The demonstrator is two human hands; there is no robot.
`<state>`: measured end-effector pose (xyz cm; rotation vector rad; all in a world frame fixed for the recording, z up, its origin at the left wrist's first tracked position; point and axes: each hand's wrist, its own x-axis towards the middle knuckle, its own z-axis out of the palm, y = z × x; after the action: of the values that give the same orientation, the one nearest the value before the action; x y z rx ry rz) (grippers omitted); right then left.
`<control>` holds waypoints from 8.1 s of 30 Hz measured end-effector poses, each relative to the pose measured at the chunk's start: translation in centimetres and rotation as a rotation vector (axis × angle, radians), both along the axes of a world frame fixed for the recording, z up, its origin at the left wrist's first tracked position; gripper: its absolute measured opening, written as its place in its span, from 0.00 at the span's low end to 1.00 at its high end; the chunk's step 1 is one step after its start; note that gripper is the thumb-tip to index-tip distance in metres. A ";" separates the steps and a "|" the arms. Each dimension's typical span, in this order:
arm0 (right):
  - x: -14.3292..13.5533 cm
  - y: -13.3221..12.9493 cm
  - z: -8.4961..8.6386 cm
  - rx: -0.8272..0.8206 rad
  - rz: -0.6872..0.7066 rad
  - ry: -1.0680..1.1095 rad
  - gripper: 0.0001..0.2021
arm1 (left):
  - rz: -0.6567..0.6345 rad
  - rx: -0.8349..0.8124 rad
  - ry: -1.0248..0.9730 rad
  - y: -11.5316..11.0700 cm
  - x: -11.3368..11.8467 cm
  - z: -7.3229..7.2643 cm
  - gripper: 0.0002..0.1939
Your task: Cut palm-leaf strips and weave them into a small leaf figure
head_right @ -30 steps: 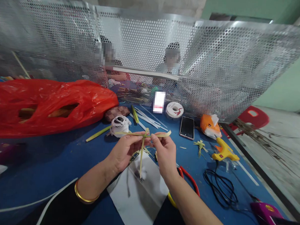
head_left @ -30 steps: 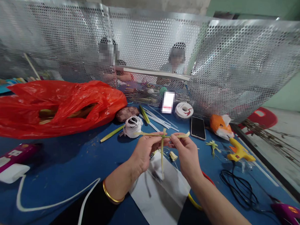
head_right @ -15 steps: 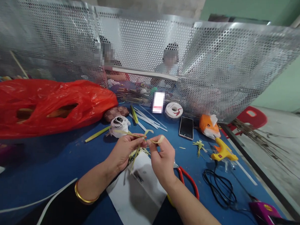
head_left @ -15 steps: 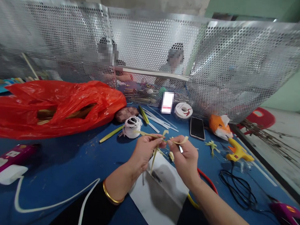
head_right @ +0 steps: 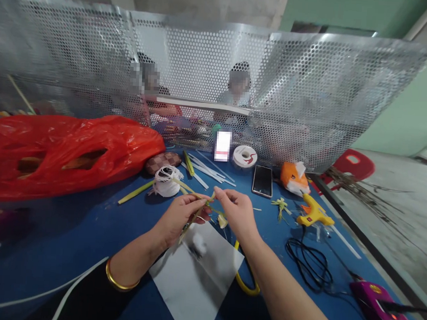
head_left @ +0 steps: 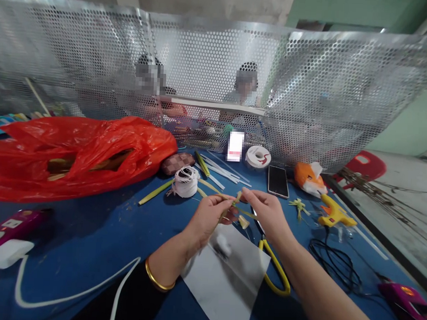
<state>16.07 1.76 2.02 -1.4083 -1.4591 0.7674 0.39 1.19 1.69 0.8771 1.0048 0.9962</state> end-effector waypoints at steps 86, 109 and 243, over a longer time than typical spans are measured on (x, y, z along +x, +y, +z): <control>-1.4 0.2 -0.9 -0.263 0.132 0.736 0.17 | -0.069 0.031 0.050 1.0 -1.6 0.4 0.06; -0.5 0.8 -1.2 -0.161 -0.097 0.782 0.18 | -0.166 -0.193 0.034 1.7 -2.3 0.2 0.31; -2.9 -2.2 -2.1 0.922 0.511 -1.072 0.13 | 0.082 -0.281 -0.291 1.6 -2.6 1.3 0.08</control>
<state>13.13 -0.47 -0.09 -0.6582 -2.5630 -0.5299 -2.24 2.77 3.04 0.4472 0.9087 0.9896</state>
